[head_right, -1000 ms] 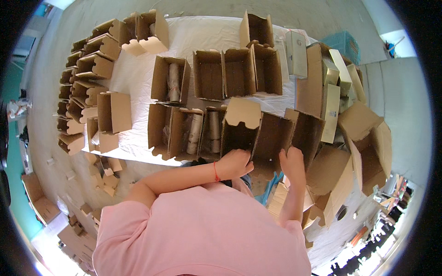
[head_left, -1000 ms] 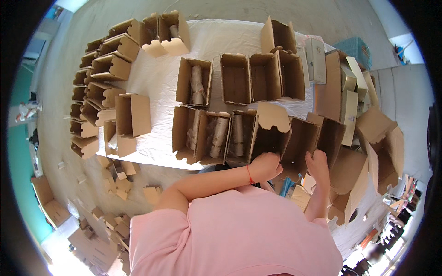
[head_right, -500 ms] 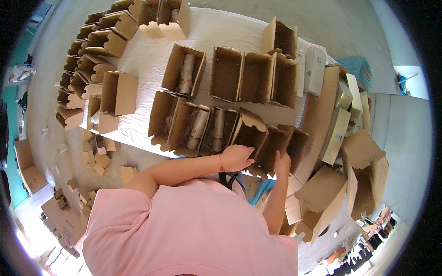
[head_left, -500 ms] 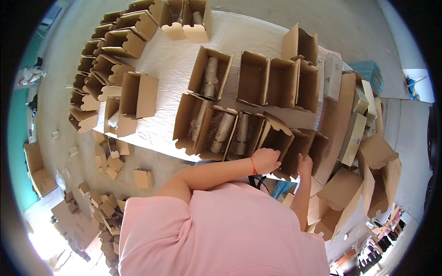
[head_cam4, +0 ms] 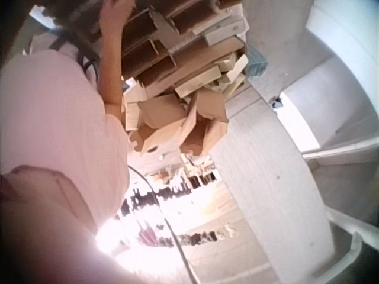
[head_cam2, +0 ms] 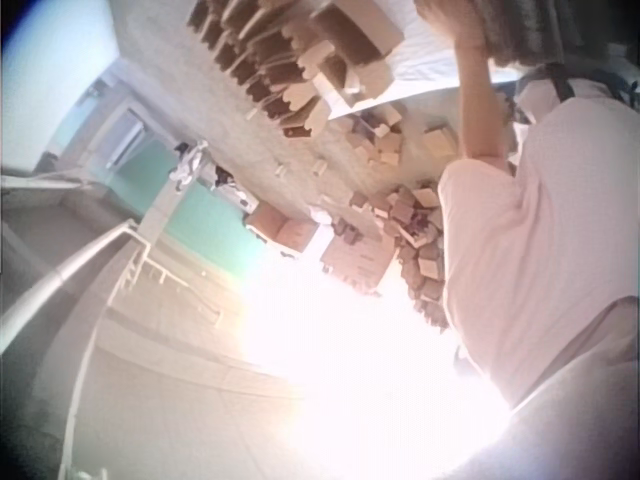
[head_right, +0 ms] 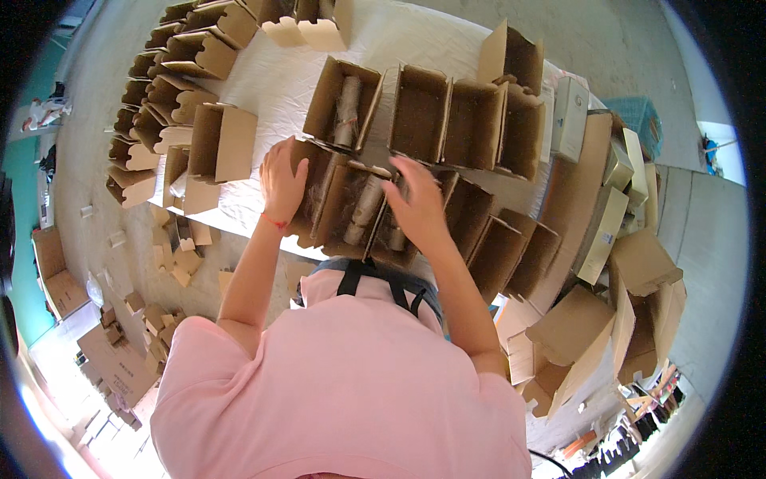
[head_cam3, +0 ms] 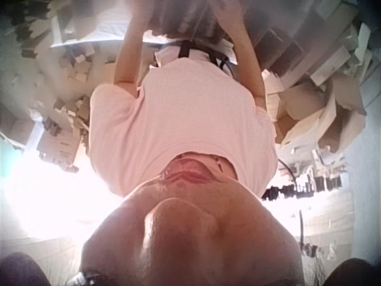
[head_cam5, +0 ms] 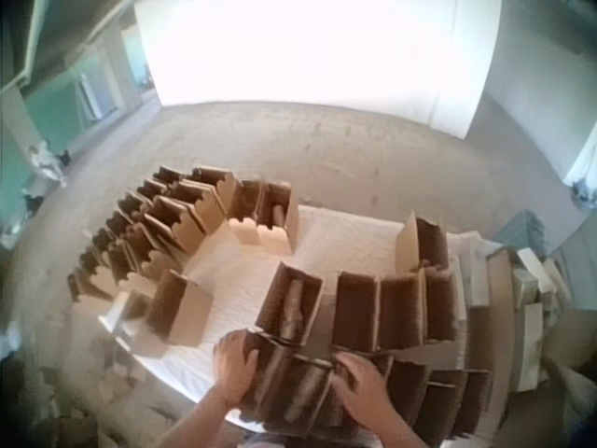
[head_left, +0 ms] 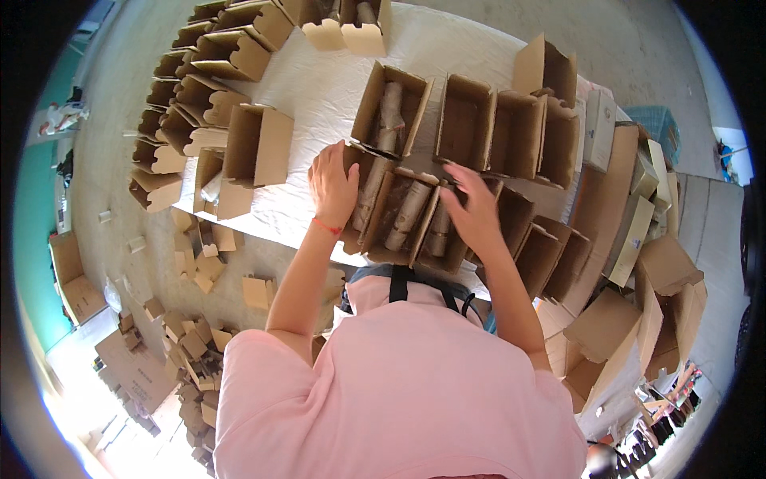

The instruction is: The person places bottles into plastic bags, seals the bags, and then packs the bagged bottles and other boxed items into cardboard shipping boxes.

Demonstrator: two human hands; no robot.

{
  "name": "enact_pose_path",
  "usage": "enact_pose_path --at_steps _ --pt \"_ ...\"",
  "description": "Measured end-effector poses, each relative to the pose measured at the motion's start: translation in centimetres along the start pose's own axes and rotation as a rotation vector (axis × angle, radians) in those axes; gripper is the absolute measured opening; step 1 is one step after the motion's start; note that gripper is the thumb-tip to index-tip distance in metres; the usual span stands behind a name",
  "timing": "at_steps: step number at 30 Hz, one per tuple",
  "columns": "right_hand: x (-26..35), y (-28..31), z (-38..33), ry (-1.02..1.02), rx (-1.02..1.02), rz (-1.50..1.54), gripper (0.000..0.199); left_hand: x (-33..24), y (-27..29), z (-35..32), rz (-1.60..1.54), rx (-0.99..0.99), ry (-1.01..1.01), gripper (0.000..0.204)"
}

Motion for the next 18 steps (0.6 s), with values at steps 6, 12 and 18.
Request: enact_pose_path --at_steps 6,12,18 --pt "-2.5 -7.0 9.8 -0.406 0.209 -0.171 0.061 5.5 -3.4 -0.9 -0.059 0.443 0.329 0.033" --pt "-1.8 -9.2 12.8 -0.478 0.270 -0.223 0.046 8.1 -3.9 -3.9 -0.179 0.517 0.366 0.028" --pt "2.0 -5.7 15.4 -0.453 0.146 0.196 0.012 7.1 -2.1 -4.8 -0.285 0.626 0.453 0.032"
Point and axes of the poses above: each hand's wrist, its own z-axis towards the middle knuckle, its own y-axis out of the back of the hand, x = y × z, the point moved 4 cm from there along z, towards the middle knuckle, and after that the axes turned 1 degree about -y, right-handed, at the moved point
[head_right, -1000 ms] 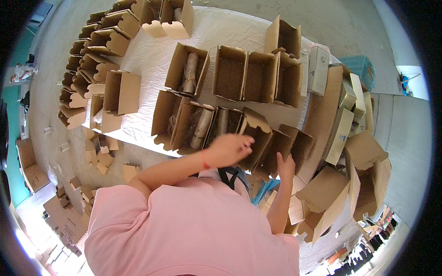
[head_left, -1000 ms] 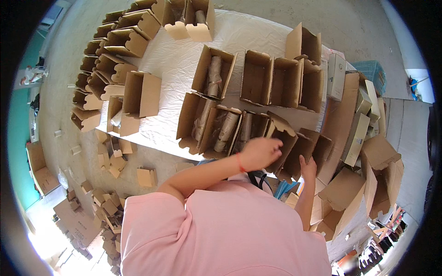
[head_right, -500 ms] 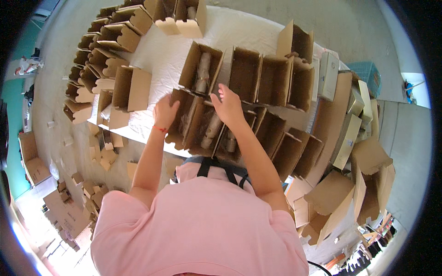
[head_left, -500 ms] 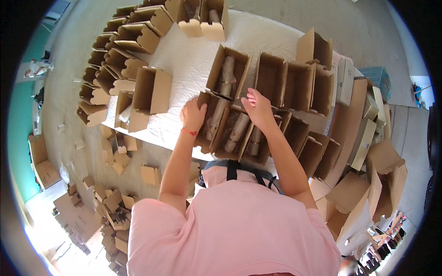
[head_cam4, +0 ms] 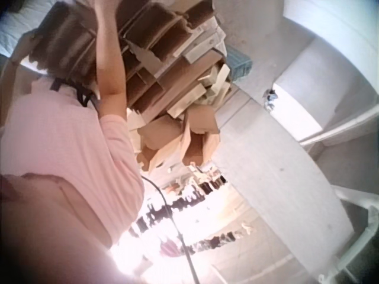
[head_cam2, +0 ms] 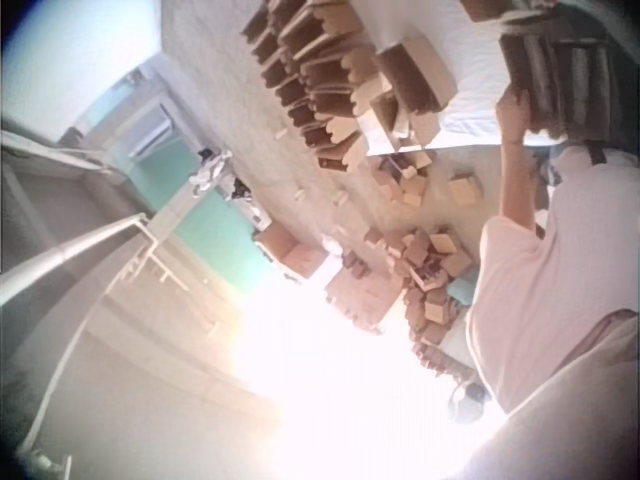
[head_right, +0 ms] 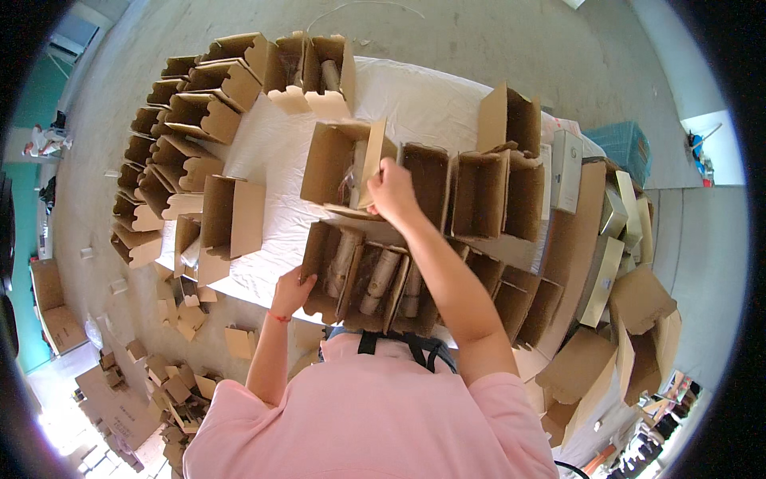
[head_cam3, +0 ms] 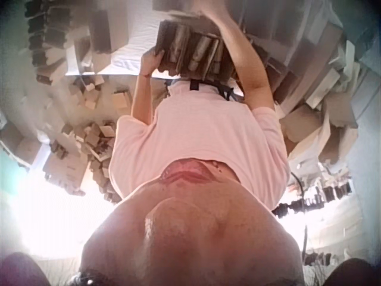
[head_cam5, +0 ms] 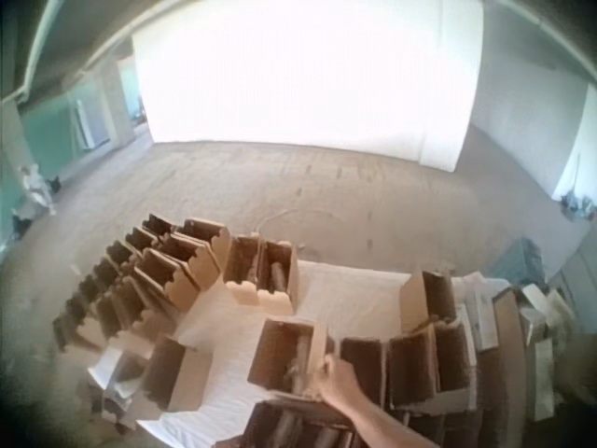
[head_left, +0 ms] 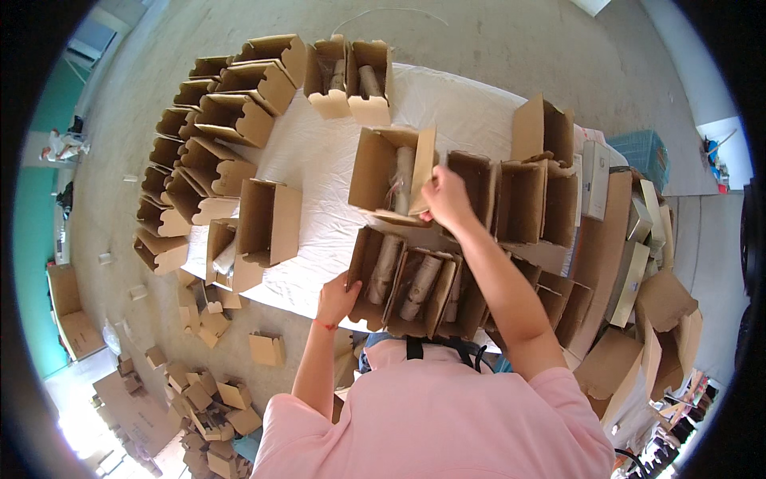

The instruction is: The person places bottles into plastic bags, seals the bags, and then packs the bagged bottles and other boxed items into cardboard shipping boxes.

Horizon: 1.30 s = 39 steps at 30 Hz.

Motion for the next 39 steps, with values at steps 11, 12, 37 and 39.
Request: enact_pose_path --at_steps 11,12,37,39 --pt "4.8 10.6 13.2 0.225 -0.269 0.185 0.017 4.2 -0.2 0.1 -0.135 0.011 0.040 0.025" --pt "4.2 10.5 14.8 0.222 -0.257 0.218 0.017 4.3 0.7 -0.2 -0.182 -0.033 0.020 0.025" --pt "-6.3 30.3 6.0 0.520 -0.957 -0.540 0.022 -37.1 -0.3 23.6 0.230 -0.233 -0.659 0.025" --pt "-8.0 31.8 5.9 0.420 -0.983 -0.621 0.026 -36.7 -1.8 25.2 0.409 -0.238 -0.702 0.024"
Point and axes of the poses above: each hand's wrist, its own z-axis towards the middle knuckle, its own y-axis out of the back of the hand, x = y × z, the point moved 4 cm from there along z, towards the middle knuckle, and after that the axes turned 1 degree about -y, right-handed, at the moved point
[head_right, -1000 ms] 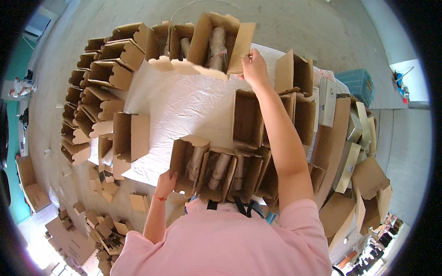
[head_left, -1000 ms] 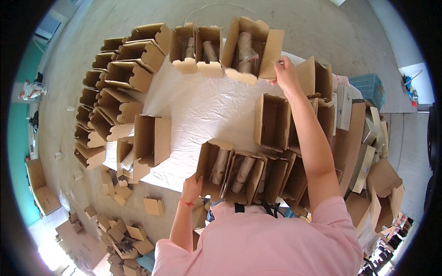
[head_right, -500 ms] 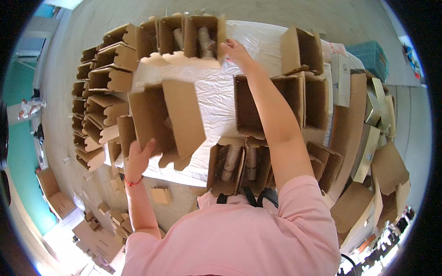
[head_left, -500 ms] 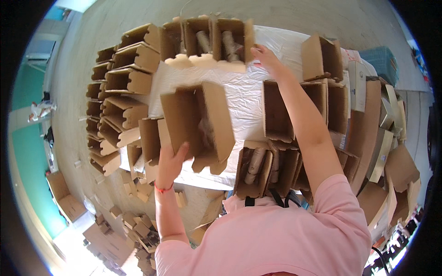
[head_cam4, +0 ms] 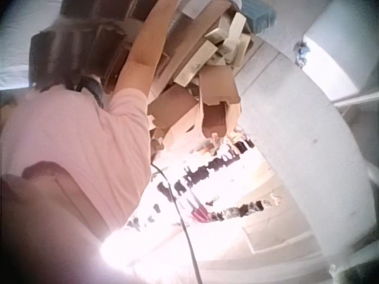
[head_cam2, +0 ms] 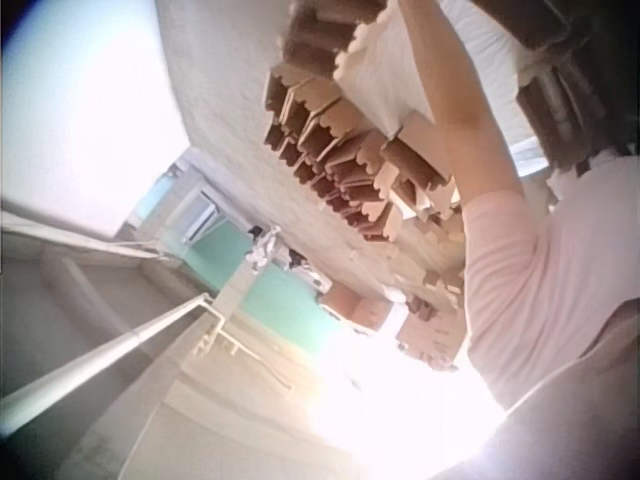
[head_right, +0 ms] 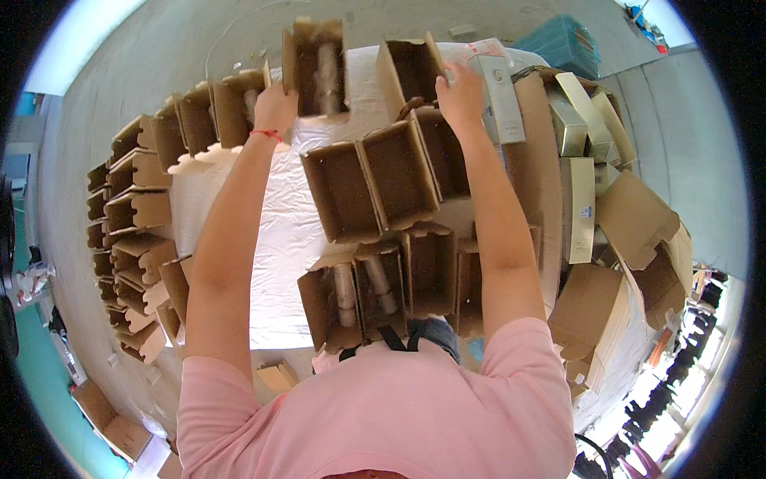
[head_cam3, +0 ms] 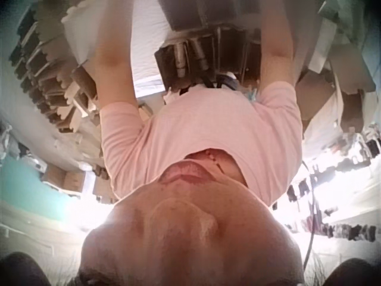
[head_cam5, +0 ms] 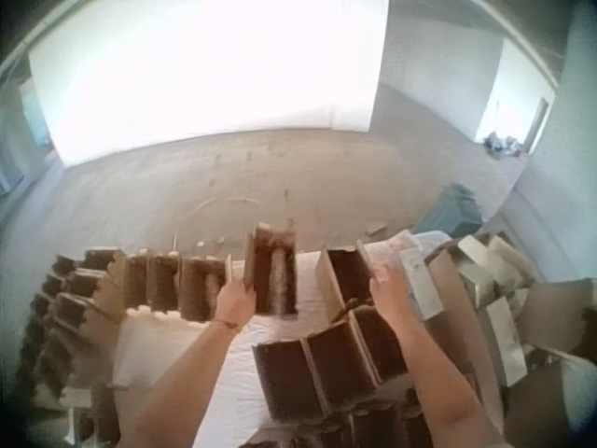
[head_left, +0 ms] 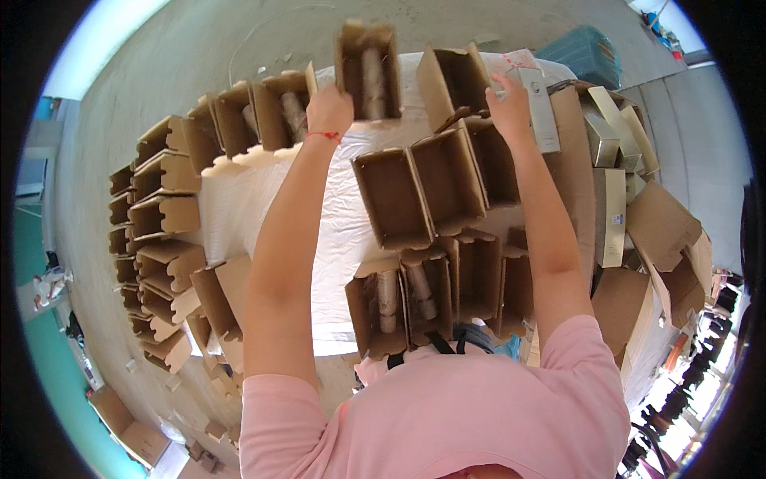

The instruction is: The person places bottles into plastic bags, seals the bags, and then packs the bagged bottles and other boxed items into cardboard shipping boxes.

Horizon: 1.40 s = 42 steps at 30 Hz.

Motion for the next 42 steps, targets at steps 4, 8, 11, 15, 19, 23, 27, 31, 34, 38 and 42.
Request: enact_pose_path --at_steps 4,8,11,15,19,23,27,31,34,38,42 --pt "-2.5 -2.1 0.5 -0.036 0.113 -0.189 0.038 3.9 -3.4 0.1 0.011 -0.085 0.152 0.025" --pt "-3.3 -4.1 1.4 -0.132 0.280 -0.474 0.038 0.6 -0.4 -1.0 0.084 -0.152 0.104 0.050" --pt "-3.4 -4.7 2.1 -0.180 0.140 -0.397 0.026 0.2 1.0 -2.2 0.037 -0.323 -0.177 0.060" --pt "3.5 0.9 3.8 -0.010 -0.181 -0.026 0.014 -2.6 4.1 -5.0 -0.386 -0.229 -0.117 0.061" --pt "13.9 8.4 1.3 0.258 -0.304 0.160 0.010 -6.3 8.1 -9.6 -0.798 -0.212 -0.090 0.090" --pt "21.5 10.5 -5.2 0.397 -0.047 0.481 0.009 -6.2 10.5 -15.0 -0.657 -0.186 0.009 0.042" --pt "23.4 10.5 -11.2 0.352 0.323 0.677 0.025 0.7 12.4 -22.8 -0.582 -0.399 0.143 0.020" --pt "20.4 9.7 -20.1 -0.113 0.577 0.703 0.021 12.3 12.0 -31.9 -0.309 -0.368 0.385 0.025" --pt "17.4 6.6 -29.0 0.057 0.764 0.241 0.029 18.8 8.9 -36.7 -0.033 -0.144 0.506 0.028" --pt "18.2 4.3 -33.6 0.108 1.139 -0.202 0.048 20.8 3.4 -39.3 -0.009 0.019 0.615 0.030" --pt "16.3 1.7 -36.4 -0.256 1.123 0.124 0.042 19.8 2.0 -40.0 0.009 -0.060 0.552 0.030"
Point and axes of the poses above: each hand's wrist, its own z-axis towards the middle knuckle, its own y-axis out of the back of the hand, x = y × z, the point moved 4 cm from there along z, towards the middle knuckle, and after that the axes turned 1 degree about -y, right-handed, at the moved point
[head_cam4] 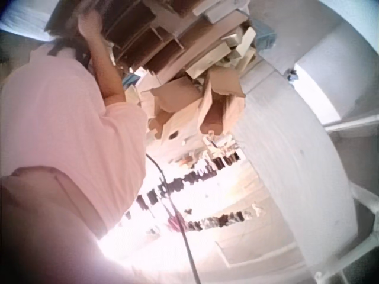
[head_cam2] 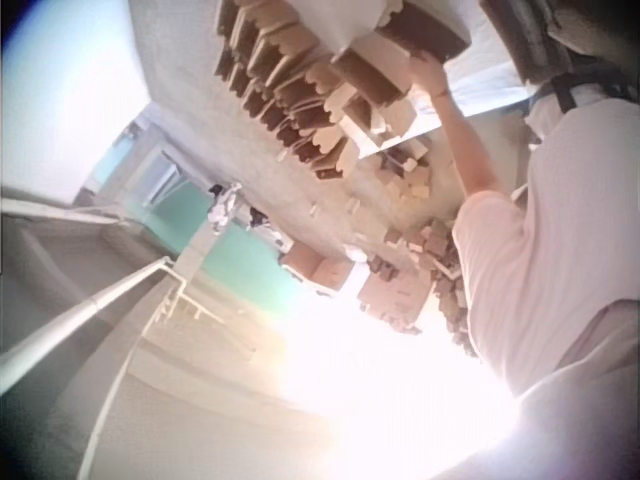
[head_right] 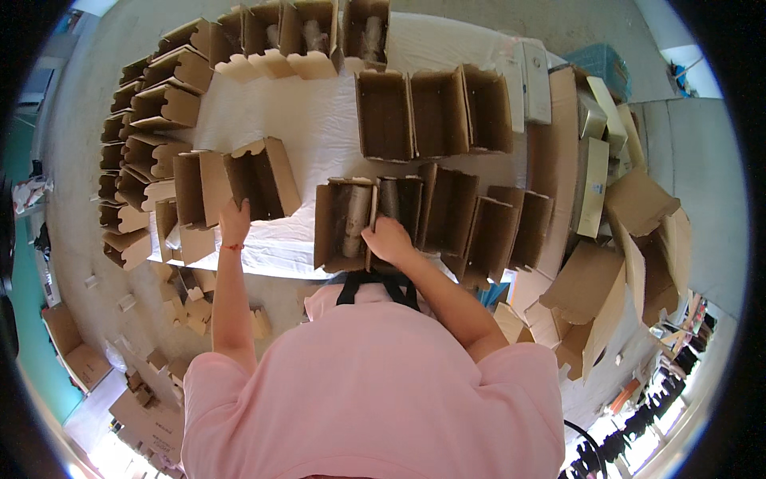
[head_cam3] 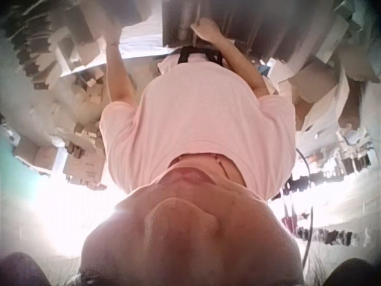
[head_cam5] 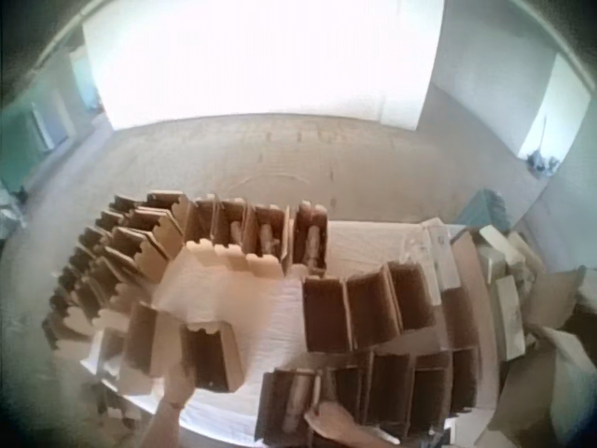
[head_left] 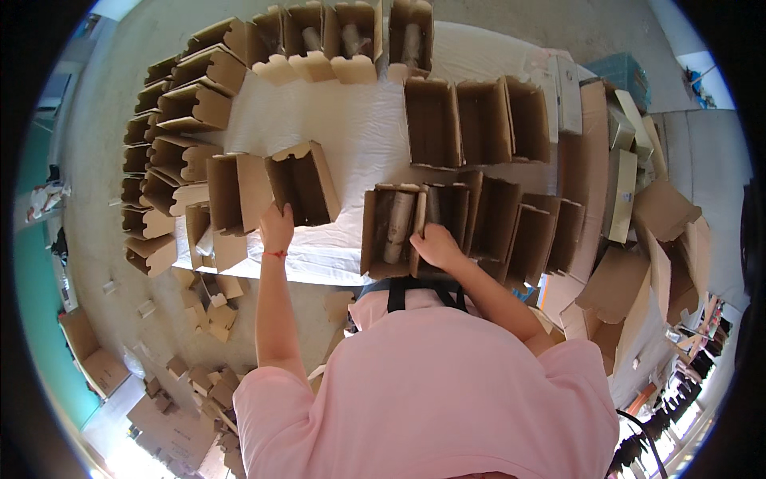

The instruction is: The person places bottles into plastic bags, seals the bags, and then packs the bagged bottles and other boxed items into cardboard shipping boxes.

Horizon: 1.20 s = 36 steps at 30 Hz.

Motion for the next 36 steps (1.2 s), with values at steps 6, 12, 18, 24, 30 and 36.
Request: enact_pose_path --at_steps 6,12,18,24,30,36 --pt "1.9 1.9 -2.0 0.129 0.031 0.089 0.033 -1.2 1.5 -1.0 -0.114 -0.045 -0.021 0.031" --pt "12.0 14.3 -5.0 0.491 -0.019 0.148 0.020 -1.7 1.9 -1.0 -0.086 -0.069 0.017 0.033" --pt "15.7 30.0 -3.2 0.517 -0.544 0.276 0.026 -3.3 2.4 -1.7 -0.141 -0.001 0.002 0.032" --pt "9.9 42.0 10.0 0.453 -0.755 0.240 0.030 -7.8 1.4 -0.7 -0.244 0.037 -0.011 0.031" --pt "6.9 41.8 20.4 0.176 -0.825 -0.300 0.037 -11.9 0.3 2.7 -0.271 -0.096 -0.068 0.031" --pt "1.7 35.1 27.9 0.056 -0.465 -0.085 0.024 -15.9 -4.0 6.9 -0.338 -0.036 -0.120 0.029"
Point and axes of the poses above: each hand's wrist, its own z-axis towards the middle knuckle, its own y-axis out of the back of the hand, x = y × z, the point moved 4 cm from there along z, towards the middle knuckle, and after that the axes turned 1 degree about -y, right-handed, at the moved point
